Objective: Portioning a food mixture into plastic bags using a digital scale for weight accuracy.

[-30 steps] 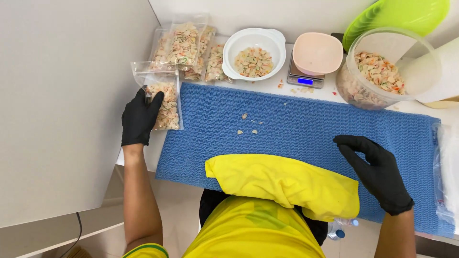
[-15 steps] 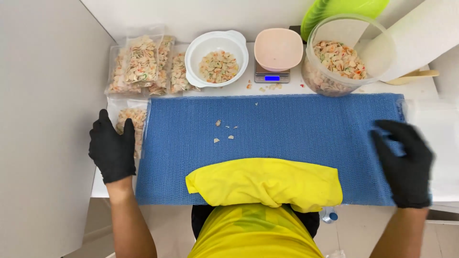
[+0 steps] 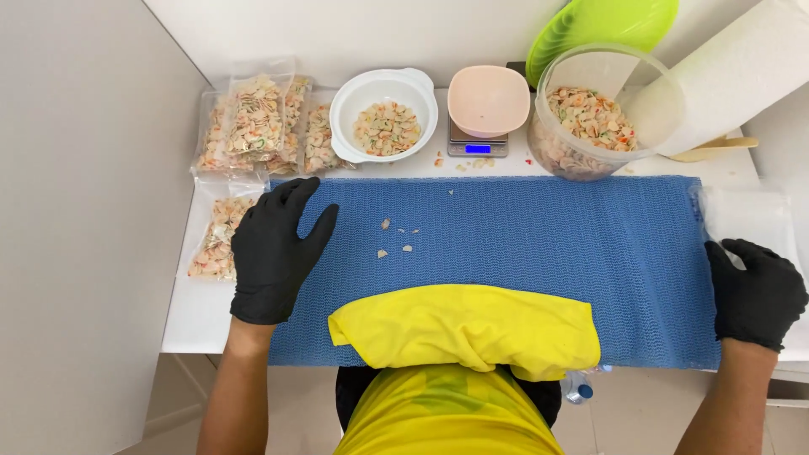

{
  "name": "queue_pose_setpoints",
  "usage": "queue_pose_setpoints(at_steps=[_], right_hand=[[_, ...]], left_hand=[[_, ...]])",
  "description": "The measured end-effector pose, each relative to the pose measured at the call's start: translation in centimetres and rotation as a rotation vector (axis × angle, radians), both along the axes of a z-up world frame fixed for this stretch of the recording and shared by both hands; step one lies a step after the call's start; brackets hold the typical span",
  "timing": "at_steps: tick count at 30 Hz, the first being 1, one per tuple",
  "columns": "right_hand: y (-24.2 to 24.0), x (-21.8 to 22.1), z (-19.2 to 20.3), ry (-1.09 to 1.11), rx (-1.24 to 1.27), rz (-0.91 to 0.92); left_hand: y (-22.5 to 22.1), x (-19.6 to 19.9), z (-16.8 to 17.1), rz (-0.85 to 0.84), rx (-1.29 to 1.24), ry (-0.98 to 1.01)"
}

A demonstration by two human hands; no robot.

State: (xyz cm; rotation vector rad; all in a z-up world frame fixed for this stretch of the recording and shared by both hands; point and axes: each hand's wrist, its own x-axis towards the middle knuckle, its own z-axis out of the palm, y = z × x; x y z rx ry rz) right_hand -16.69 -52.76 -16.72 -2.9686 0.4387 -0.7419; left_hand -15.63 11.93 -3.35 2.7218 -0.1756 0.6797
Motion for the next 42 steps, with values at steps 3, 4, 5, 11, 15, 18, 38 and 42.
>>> queue_pose_setpoints(at_steps=[3,4,5,11,15,18,38,42], right_hand=[[1.2,-0.6,1.6,-0.061,0.071,0.088],[0.3,-0.6,1.2,-0.065,0.071,0.089],[-0.7,-0.6,0.7,-0.155,0.112,0.159],[8.4,-1.7,10.9,-0.318,0.232,0.405],[17.1,-1.5,20.0,-0.405,0.336,0.628],[23.8,0.9,26.9,-0.233,0.464,0.89],[29.8,15.3,21.1,0.158,0.569,0.957],[30.5,15.3,19.7,-0.183,0.331,0.952]], left_hand=[[-0.5,0.7,-0.7,-0.075,-0.016,-0.047],[-0.9,0.8,-0.3,-0.074,-0.016,-0.051],[-1.3,0.9,0.1,-0.097,-0.048,-0.047],[-5.1,0.9,5.9,-0.366,-0.351,-0.1],[-7.4,2.7,9.0,-0.695,-0.464,-0.136],[-9.4,4.6,11.5,-0.749,-0.428,-0.146],[-9.9,14.0,7.7,-0.539,-0.884,0.788],[-10.5,14.5,7.2,-0.523,-0.92,0.758]])
